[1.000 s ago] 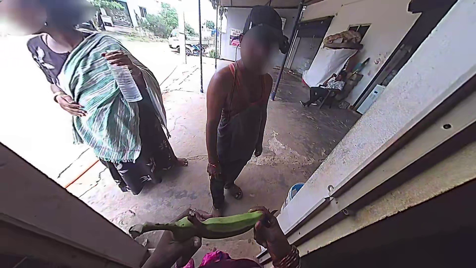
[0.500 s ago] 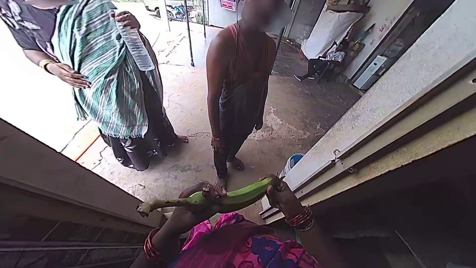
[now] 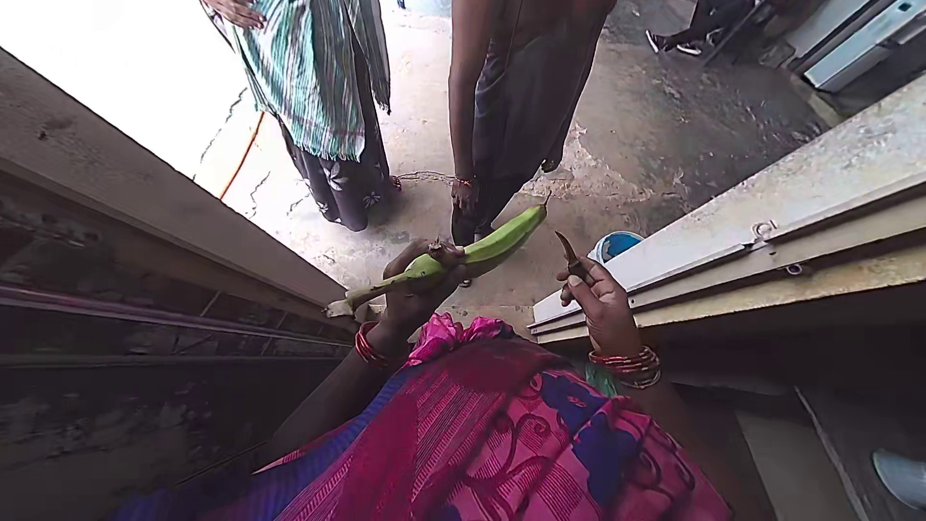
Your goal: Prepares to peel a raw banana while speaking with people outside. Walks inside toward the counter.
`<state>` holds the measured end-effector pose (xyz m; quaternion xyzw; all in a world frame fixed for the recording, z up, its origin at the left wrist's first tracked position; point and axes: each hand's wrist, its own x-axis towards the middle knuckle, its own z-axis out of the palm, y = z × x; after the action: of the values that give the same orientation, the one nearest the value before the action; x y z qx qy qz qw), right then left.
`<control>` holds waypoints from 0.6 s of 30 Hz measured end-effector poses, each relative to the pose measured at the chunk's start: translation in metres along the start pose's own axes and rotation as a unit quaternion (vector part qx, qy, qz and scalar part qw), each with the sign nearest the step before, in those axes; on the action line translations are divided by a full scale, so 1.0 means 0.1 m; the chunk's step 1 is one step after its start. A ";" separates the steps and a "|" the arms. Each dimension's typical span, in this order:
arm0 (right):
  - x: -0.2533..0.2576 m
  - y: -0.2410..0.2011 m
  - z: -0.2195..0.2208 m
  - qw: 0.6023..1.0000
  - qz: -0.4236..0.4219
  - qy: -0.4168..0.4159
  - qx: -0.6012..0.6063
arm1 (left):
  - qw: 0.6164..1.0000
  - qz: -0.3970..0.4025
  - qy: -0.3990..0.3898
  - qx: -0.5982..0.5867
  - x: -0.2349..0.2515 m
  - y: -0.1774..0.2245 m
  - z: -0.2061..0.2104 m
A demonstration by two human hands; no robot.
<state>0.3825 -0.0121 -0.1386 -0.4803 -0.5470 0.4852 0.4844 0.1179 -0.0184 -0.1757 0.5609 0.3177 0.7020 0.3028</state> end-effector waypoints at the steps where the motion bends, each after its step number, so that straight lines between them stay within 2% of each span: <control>1: -0.03 -0.01 0.05 0.998 -0.053 -0.015 -0.017 | 0.999 0.023 -0.006 0.021 -0.01 -0.01 0.01; 3: -0.07 -0.03 0.16 0.990 -0.120 -0.044 -0.053 | 0.997 0.053 -0.008 0.051 -0.04 -0.05 0.04; 5: -0.09 -0.04 0.24 0.980 -0.149 -0.065 -0.114 | 0.995 0.075 -0.007 0.072 -0.05 -0.07 0.08; 8: -0.11 -0.01 0.31 0.968 -0.158 -0.083 -0.174 | 0.992 0.093 -0.013 0.086 -0.06 -0.06 0.12; 13: -0.13 0.02 0.38 0.965 -0.164 -0.081 -0.191 | 0.988 0.109 -0.025 0.109 -0.08 -0.05 0.14; 18: -0.12 0.04 0.39 0.951 -0.203 -0.069 -0.222 | 0.986 0.114 -0.029 0.119 -0.08 -0.05 0.18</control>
<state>0.3445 -0.0261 -0.1454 -0.4196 -0.7589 0.2751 0.4152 0.1371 -0.0196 -0.1820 0.6456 0.3241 0.6725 0.1610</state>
